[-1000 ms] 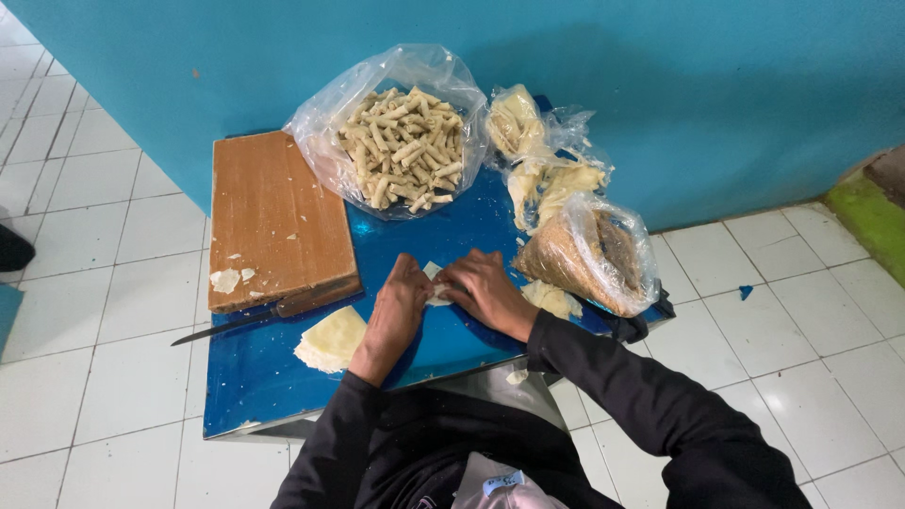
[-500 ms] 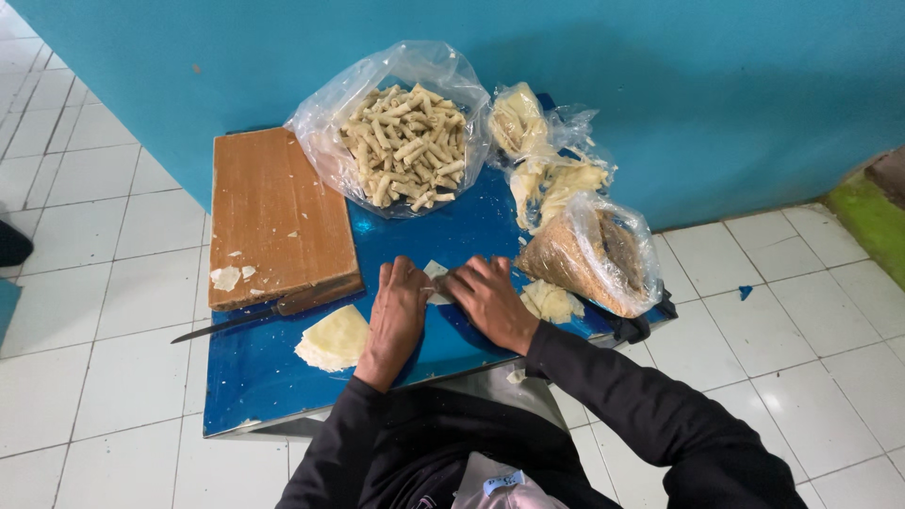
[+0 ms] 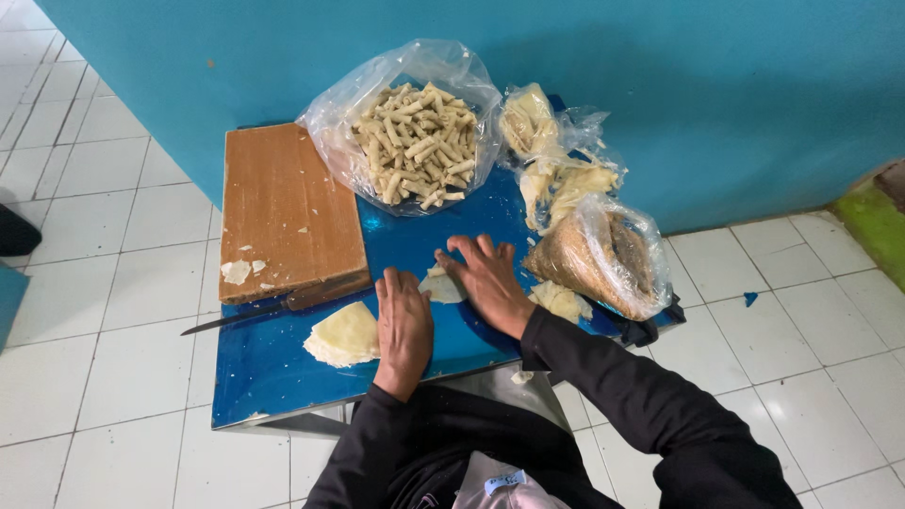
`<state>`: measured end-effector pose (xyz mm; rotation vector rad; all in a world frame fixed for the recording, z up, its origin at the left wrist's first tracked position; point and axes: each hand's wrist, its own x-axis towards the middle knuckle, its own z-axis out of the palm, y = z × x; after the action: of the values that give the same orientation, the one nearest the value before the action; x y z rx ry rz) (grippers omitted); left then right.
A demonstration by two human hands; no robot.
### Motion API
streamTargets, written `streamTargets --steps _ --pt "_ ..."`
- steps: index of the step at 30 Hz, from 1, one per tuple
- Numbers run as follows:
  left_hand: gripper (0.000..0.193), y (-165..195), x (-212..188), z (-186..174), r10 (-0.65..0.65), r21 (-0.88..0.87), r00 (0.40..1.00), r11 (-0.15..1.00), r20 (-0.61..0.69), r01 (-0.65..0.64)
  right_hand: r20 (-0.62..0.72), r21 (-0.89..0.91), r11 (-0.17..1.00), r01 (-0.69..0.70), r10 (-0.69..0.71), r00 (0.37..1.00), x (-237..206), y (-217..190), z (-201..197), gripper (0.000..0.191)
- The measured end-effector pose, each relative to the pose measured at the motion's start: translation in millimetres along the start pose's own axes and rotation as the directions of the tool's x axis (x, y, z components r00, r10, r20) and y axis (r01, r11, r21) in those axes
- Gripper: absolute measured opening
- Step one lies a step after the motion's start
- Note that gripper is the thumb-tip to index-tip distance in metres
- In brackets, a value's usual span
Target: The person tears pieces from a sheet of dough on a blue table, dips each piece into a cone-shaped bag of flour, and rolls and shapes the pieces by hand into short sticks, adding them to a pile of finished dough sticks in a plastic bag.
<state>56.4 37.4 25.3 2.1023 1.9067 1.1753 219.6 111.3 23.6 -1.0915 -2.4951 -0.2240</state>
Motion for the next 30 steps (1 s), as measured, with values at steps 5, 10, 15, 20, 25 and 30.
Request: streamTargets --steps 5,10,15,20,25,30 --pt "0.015 2 -1 3 -0.02 -0.065 0.998 0.998 -0.053 0.016 0.005 0.27 0.963 -0.019 0.018 1.0 15 17 3 0.055" --pt "0.011 2 -3 6 0.038 0.015 0.998 0.999 -0.052 -0.037 -0.107 0.166 0.976 0.138 -0.121 0.987 15 14 8 0.043" --pt "0.007 0 -3 8 0.117 0.128 0.992 0.986 -0.054 -0.11 -0.052 0.179 0.981 0.077 -0.069 0.996 9 29 6 0.046" --pt "0.005 5 -2 11 0.042 0.065 0.99 0.997 -0.134 -0.033 0.058 0.594 0.768 -0.239 0.256 0.965 54 79 14 0.04" --pt "0.003 9 1 9 0.045 0.026 0.988 0.999 -0.149 -0.041 0.016 0.99 0.126 -0.069 0.384 0.923 194 92 47 0.038" --pt "0.003 10 0 6 0.034 -0.06 0.989 0.997 -0.145 -0.044 0.091 0.985 -0.172 -0.029 0.367 0.926 229 97 37 0.038"
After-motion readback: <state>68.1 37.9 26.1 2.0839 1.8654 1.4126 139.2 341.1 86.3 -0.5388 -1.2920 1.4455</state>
